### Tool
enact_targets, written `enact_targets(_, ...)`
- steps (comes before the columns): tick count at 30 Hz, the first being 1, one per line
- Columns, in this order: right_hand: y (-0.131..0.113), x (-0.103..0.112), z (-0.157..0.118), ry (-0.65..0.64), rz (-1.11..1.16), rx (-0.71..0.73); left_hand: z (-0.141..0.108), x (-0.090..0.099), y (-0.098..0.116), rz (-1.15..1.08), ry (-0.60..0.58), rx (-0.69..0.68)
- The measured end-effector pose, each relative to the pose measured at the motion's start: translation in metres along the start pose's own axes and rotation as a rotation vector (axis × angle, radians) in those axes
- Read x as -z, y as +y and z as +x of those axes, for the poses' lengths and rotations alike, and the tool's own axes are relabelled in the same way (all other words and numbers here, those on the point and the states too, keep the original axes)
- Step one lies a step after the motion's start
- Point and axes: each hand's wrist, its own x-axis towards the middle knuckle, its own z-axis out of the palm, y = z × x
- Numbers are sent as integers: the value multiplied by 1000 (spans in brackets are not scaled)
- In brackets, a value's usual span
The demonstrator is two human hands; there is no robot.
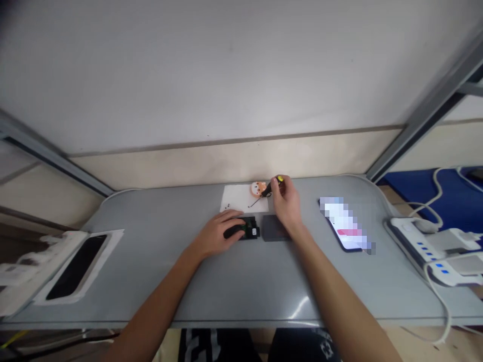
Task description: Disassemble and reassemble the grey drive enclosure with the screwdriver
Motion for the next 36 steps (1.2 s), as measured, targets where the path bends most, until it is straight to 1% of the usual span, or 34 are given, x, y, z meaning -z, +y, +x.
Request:
enact_targets(4, 5, -3, -1, -14, -31, -37, 1, 3, -3, -25, 148, 18)
enact_targets(7, 6, -2, -1, -29, -35, -33, 1, 4, -7, -36, 257, 45)
enact_targets(9, 5, -1, -1, -29, -42, -29, 1, 4, -11, -15, 302, 73)
enact_targets(13, 7, 1, 0, -27, -48, -34, 1, 4, -16, 50, 356, 97)
enact_targets(19, 3, 0, 0, -41, -12, -11, 1, 5, -16, 38, 343, 111)
enact_targets(22, -5, 1, -2, -18, 58, 15, 0, 4, -14, 23, 314, 138)
enact_targets(24, -10, 1, -3, -30, 113, 9, -1, 2, -14, 12, 296, 146)
enact_targets(30, -20, -2, -7, -66, 202, -41, 0, -4, -16, -29, 294, 97)
enact_targets(36, -24, -4, -10, -109, 245, -59, 2, -5, -14, -59, 324, 55)
